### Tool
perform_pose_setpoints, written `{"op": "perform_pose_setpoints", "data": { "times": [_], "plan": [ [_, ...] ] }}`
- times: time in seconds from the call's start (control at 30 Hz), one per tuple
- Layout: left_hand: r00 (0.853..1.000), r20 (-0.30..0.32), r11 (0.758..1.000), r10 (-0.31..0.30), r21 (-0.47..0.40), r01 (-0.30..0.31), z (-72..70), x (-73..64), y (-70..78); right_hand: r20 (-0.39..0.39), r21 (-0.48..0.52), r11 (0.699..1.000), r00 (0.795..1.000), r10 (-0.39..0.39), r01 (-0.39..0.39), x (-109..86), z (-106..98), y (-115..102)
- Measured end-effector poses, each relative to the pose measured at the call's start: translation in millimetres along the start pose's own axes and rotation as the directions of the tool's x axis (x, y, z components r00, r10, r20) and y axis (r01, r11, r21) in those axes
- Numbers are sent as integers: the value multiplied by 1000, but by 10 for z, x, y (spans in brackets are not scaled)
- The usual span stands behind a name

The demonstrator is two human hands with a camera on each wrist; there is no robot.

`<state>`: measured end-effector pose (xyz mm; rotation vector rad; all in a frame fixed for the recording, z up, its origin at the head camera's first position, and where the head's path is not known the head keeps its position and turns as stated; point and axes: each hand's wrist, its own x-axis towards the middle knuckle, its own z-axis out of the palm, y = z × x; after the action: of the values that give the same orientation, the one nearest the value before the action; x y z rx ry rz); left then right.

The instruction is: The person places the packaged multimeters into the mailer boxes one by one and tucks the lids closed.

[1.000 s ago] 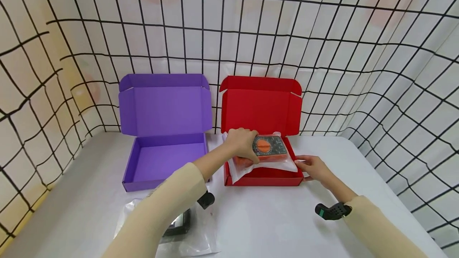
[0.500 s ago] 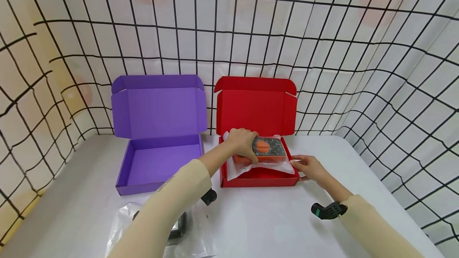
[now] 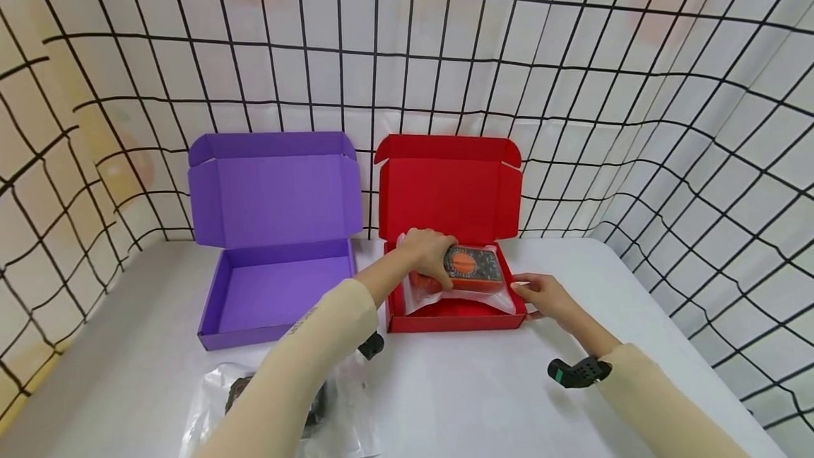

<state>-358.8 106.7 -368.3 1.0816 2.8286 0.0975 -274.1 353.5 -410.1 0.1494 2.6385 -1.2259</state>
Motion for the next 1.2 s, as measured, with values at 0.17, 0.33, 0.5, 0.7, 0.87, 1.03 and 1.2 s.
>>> {"op": "perform_pose_setpoints", "data": {
  "times": [0.17, 0.33, 0.5, 0.7, 0.87, 1.03, 1.2],
  "plan": [
    [1000, 9, 1000, 1, -12, -1, 87, 8, -8, -6, -4, 1000, 1000, 8, -8, -14, -2, 4],
    [1000, 8, 1000, 3, 1, -3, 201, -24, -29, -4, 13, 1000, 1000, 11, -11, -4, 19, 2],
    [1000, 15, 1000, -11, -28, 11, 300, -49, -82, -6, 21, 1000, 1000, 9, -8, 2, 52, -11],
    [994, 78, 987, -81, -133, 91, 332, -96, -136, -8, 33, 999, 1000, 10, -9, -1, 64, -40],
    [992, 90, 976, -89, -191, 105, 328, -122, -146, -16, 25, 1000, 1000, 9, -8, -12, 45, -40],
    [994, 76, 976, -80, -197, 94, 329, -156, -157, -13, 28, 1000, 1000, -1, 1, -9, 30, -13],
    [997, -27, 967, -75, -245, 66, 232, -247, -215, -17, 26, 1000, 1000, -1, 1, -7, 32, 1]
  ]
}}
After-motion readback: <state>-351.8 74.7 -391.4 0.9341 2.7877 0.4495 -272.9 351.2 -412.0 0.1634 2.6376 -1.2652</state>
